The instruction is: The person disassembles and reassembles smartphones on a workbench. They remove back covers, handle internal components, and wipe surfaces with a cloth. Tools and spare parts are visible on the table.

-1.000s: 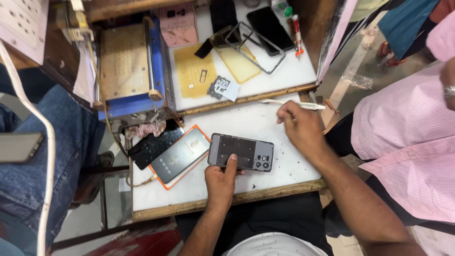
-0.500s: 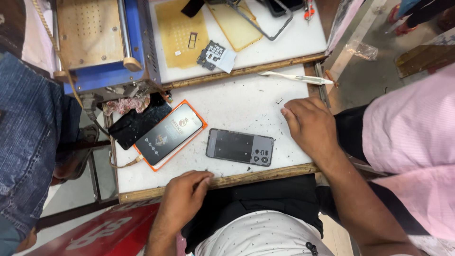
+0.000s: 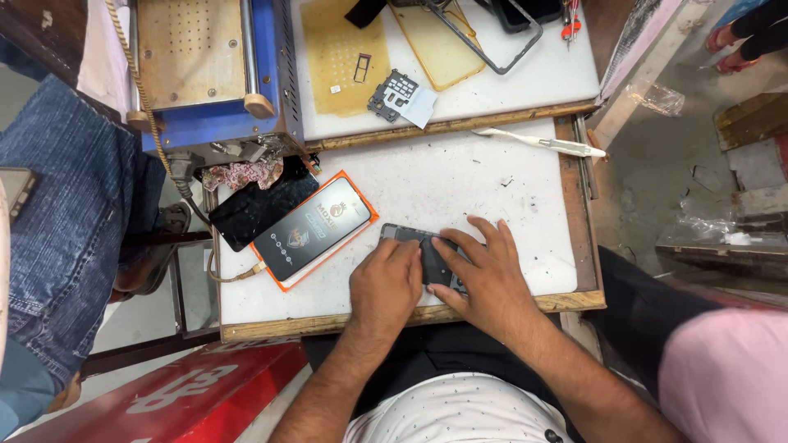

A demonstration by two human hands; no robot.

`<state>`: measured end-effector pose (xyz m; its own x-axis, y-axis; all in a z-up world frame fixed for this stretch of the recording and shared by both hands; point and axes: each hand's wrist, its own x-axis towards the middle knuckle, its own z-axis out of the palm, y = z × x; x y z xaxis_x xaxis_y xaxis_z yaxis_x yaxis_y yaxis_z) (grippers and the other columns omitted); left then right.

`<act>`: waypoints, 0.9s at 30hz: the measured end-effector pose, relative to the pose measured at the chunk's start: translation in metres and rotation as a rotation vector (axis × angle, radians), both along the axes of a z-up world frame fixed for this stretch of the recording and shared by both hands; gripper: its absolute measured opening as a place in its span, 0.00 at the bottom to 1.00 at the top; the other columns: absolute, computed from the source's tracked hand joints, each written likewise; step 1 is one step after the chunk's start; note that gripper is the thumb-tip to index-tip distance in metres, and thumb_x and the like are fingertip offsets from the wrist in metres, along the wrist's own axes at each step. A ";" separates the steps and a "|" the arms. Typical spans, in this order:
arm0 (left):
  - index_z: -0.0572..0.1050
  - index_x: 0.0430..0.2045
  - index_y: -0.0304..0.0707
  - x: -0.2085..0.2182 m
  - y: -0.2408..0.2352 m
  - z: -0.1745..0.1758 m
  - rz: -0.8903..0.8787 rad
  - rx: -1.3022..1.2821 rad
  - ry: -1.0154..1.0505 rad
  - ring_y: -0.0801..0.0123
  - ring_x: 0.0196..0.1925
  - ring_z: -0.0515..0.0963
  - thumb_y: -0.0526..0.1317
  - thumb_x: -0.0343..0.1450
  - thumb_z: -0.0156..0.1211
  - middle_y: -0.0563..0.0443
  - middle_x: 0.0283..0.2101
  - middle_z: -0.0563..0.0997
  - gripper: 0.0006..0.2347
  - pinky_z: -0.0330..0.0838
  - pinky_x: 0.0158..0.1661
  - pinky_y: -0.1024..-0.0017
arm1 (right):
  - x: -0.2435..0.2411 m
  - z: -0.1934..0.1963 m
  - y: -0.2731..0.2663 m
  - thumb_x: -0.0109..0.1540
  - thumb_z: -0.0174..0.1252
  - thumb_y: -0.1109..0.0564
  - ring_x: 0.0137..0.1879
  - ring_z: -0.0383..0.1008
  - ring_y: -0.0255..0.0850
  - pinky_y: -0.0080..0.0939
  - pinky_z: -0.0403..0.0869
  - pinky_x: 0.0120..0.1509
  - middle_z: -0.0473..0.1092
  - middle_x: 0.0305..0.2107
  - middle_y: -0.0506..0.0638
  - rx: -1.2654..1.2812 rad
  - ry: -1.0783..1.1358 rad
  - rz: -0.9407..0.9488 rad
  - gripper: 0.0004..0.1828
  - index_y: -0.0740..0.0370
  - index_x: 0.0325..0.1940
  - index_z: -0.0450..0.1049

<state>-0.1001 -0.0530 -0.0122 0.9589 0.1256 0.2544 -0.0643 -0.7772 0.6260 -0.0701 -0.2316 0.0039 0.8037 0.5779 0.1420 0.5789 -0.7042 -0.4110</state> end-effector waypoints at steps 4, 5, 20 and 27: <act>0.80 0.32 0.35 0.004 0.000 -0.009 0.053 0.078 -0.051 0.54 0.29 0.81 0.34 0.69 0.63 0.46 0.30 0.77 0.03 0.76 0.29 0.63 | -0.002 -0.008 -0.003 0.51 0.71 0.43 0.69 0.59 0.56 0.75 0.51 0.75 0.67 0.60 0.50 0.008 0.010 -0.014 0.36 0.57 0.61 0.74; 0.80 0.33 0.34 0.005 0.000 -0.011 0.016 0.105 -0.076 0.55 0.30 0.81 0.33 0.69 0.63 0.46 0.29 0.77 0.03 0.76 0.29 0.63 | -0.002 -0.010 -0.004 0.51 0.71 0.42 0.68 0.59 0.56 0.75 0.51 0.75 0.67 0.59 0.50 0.006 0.009 -0.016 0.36 0.57 0.61 0.74; 0.79 0.31 0.35 0.014 0.003 -0.016 0.045 0.095 -0.105 0.53 0.29 0.80 0.32 0.68 0.65 0.45 0.28 0.76 0.02 0.75 0.30 0.60 | 0.005 -0.016 -0.008 0.52 0.70 0.41 0.61 0.65 0.52 0.73 0.50 0.76 0.68 0.59 0.48 0.029 0.011 -0.002 0.35 0.56 0.61 0.75; 0.79 0.35 0.34 0.014 0.005 -0.013 0.052 0.053 -0.112 0.52 0.33 0.82 0.33 0.70 0.65 0.45 0.32 0.79 0.04 0.77 0.34 0.61 | 0.003 -0.009 -0.006 0.51 0.72 0.44 0.60 0.65 0.51 0.72 0.50 0.75 0.69 0.56 0.51 0.062 0.028 0.003 0.33 0.56 0.57 0.75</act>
<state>-0.0864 -0.0479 -0.0251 0.9167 0.1582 0.3669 -0.0900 -0.8128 0.5756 -0.0671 -0.2372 -0.0051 0.8060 0.5714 0.1547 0.5688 -0.6752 -0.4696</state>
